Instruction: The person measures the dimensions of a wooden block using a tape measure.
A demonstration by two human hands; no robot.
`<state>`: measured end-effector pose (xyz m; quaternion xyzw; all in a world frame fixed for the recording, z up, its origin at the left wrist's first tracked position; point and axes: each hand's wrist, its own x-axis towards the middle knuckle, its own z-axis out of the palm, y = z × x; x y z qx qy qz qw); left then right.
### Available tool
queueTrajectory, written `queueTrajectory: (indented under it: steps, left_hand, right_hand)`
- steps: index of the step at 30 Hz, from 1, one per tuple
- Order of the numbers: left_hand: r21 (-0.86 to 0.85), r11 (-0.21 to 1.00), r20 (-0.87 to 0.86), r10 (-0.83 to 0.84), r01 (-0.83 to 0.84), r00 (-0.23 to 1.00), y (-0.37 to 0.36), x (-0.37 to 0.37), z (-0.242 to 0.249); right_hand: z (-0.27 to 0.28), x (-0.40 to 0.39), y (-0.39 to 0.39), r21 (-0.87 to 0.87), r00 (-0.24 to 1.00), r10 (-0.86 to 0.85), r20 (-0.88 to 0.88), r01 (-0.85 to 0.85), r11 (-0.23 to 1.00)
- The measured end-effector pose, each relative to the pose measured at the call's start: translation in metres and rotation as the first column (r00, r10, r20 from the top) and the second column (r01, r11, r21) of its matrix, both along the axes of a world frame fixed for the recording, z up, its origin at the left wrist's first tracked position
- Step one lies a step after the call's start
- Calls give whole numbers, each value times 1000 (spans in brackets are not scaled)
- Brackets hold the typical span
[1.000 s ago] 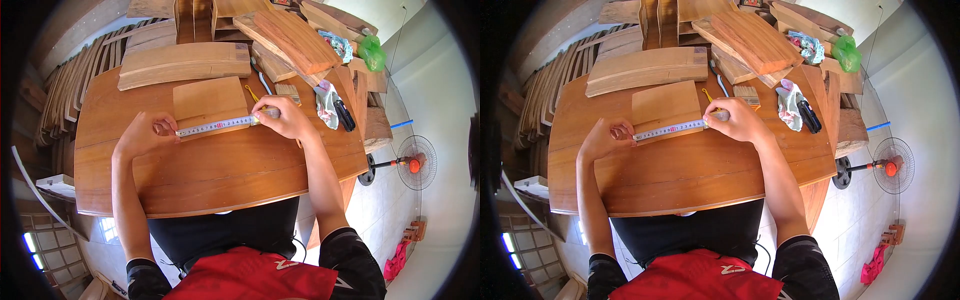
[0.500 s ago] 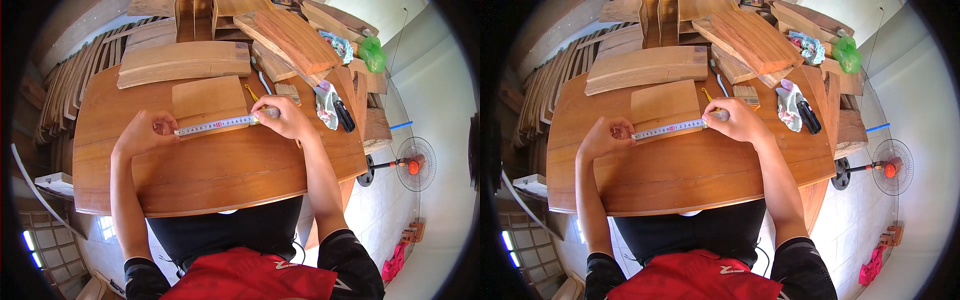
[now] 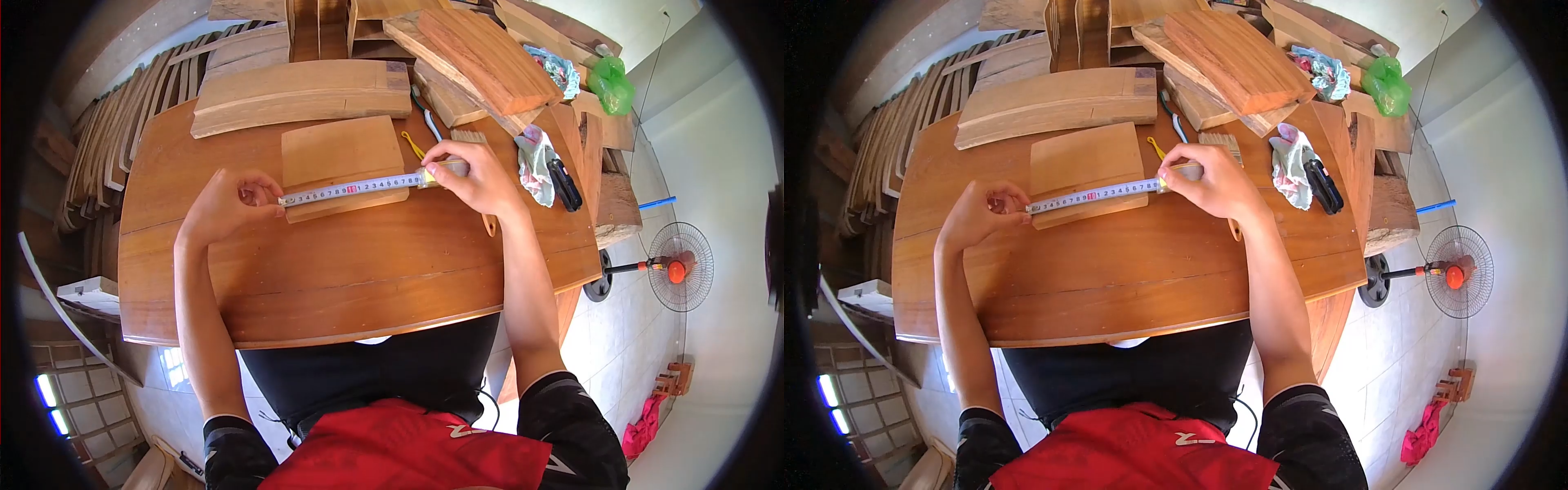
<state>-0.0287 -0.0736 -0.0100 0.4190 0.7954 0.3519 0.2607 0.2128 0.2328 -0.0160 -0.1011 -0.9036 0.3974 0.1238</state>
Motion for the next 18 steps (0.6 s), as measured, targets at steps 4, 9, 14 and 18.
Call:
queueTrajectory:
  steps: [4,9,14,18]
  left_hand:
    - [-12,1000,-44,-5,5,999,1,-2,-1]
    - [-18,1000,-16,22,-22,1000,1,-1,-1]
    - [-52,999,-90,-7,2,996,2,4,6]
    - [-28,999,-105,-31,28,994,0,-2,-4]
  right_hand:
    - [-10,-2,3,20,1000,-2,28,2,1000]
    - [-17,-5,-2,11,998,4,-67,-3,1000]
    - [-20,-8,-4,5,996,29,-83,-29,1000]
    - [-15,-8,-7,-2,998,45,-37,-45,999]
